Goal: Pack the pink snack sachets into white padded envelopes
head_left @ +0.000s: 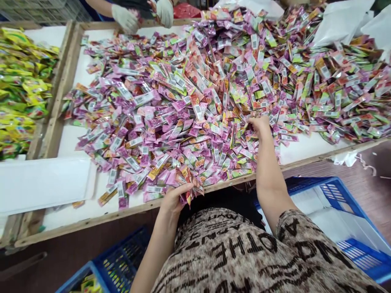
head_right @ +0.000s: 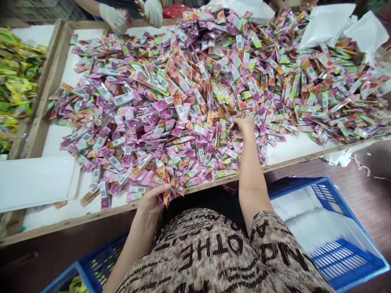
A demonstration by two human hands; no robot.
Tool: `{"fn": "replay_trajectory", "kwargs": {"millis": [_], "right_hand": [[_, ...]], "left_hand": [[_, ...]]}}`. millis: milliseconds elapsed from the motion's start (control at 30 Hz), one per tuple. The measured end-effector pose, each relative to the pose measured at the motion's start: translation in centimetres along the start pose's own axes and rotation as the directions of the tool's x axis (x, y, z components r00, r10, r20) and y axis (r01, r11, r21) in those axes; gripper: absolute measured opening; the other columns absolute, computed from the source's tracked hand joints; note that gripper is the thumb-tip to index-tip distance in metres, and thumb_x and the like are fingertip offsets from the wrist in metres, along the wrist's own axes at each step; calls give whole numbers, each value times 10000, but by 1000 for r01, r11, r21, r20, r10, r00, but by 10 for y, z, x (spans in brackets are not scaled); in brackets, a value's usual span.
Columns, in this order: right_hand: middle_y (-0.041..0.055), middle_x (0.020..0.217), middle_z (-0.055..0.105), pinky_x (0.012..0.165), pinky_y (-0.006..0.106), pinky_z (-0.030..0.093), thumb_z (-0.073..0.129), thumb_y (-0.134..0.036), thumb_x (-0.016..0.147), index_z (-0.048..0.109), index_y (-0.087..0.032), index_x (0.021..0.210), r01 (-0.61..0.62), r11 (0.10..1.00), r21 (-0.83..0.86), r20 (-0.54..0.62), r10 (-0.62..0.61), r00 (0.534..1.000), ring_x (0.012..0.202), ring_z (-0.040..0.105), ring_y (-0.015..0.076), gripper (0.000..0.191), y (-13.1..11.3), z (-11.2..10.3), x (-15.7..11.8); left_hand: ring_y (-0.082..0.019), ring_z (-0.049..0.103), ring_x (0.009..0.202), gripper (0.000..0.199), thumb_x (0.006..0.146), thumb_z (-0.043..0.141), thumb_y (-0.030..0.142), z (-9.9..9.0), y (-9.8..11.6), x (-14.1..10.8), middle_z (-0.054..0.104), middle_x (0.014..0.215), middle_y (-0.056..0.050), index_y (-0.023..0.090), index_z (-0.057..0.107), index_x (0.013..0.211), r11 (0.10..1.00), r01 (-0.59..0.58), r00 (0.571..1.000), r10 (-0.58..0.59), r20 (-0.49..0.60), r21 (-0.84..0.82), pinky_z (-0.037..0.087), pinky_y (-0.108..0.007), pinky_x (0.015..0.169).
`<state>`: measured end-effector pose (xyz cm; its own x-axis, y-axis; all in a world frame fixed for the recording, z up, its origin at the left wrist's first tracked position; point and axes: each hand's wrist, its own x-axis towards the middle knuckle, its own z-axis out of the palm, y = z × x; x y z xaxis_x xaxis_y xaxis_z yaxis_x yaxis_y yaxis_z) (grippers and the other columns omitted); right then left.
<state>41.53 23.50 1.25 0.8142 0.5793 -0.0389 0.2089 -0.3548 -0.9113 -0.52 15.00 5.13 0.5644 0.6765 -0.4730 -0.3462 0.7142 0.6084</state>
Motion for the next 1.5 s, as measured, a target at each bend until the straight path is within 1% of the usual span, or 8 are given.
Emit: {"fn": "replay_trajectory", "kwargs": {"millis": [133, 300, 433, 500, 667, 933, 1267, 1500], "right_hand": [[-28, 547, 507, 492, 296, 435, 704, -160, 641, 534, -201, 610, -146, 976, 163, -73, 160, 984, 494, 456, 102, 178, -20, -25, -20], [6, 650, 581, 546, 291, 463, 662, -174, 736, 600, -237, 718, 193, 903, 384, 67, -235, 970, 572, 548, 125, 90, -63, -55, -94], [5, 787, 643, 537, 296, 485, 691, -199, 715, 653, -251, 852, 141, 947, 290, 560, -288, 777, 618, 569, 145, 151, -82, -29, -189], [-5, 795, 623, 565, 302, 497, 677, -228, 728, 643, -248, 911, 117, 952, 283, 653, -281, 703, 642, 566, 151, 187, -82, -5, -230], [25, 986, 647, 820, 327, 518, 602, -399, 891, 616, -246, 1043, 54, 908, 415, 616, -325, 718, 911, 623, 185, 216, -74, 32, -285], [18, 938, 598, 797, 300, 472, 595, -497, 919, 607, -221, 1063, 77, 889, 452, 568, -353, 743, 847, 582, 160, 311, -75, 41, -290], [105, 1272, 537, 1089, 468, 350, 325, -802, 879, 551, -247, 1317, 507, 770, 387, 624, -623, 471, 1251, 452, 276, 742, -83, 45, -270], [106, 1247, 595, 1074, 529, 318, 303, -822, 863, 645, -242, 1241, 580, 788, 210, 695, -537, 478, 1213, 476, 319, 772, -72, 49, -242]], "left_hand": [[-230, 698, 750, 277, 610, 811, 191, 5, -3, 4, 694, 770, -47, 170, 675, 850, 1000, 13, 997, -13, -71, 6, 595, -333, 633], [-200, 693, 703, 443, 613, 838, 208, 17, -2, 9, 728, 874, -61, 175, 689, 1030, 1000, 1, 999, 0, -33, 30, 588, -323, 614], [-196, 698, 742, 538, 586, 872, 210, 26, -5, 9, 738, 911, -49, 195, 680, 1088, 993, -85, 994, 90, -56, 79, 589, -319, 654], [-196, 699, 746, 571, 555, 895, 205, 27, -10, 8, 740, 885, -39, 188, 680, 1084, 991, -95, 991, 103, -84, 95, 591, -327, 695], [-240, 709, 950, 614, 539, 927, 209, 16, -19, 2, 745, 1006, -60, 186, 678, 1100, 982, -128, 988, 139, -70, 140, 561, -378, 909], [-258, 647, 1131, 617, 586, 915, 237, 7, -16, 3, 705, 1156, -68, 201, 655, 1144, 942, -224, 970, 239, -32, 249, 475, -418, 1058], [-300, 669, 1092, 562, 504, 940, 301, 10, -11, 2, 730, 950, -61, 185, 701, 999, 975, -135, 990, 137, -4, 179, 513, -439, 1008], [-188, 692, 701, 494, 462, 960, 300, 21, -9, 5, 703, 714, -24, 138, 691, 843, 981, -58, 997, 50, 50, 184, 575, -347, 780]]}}
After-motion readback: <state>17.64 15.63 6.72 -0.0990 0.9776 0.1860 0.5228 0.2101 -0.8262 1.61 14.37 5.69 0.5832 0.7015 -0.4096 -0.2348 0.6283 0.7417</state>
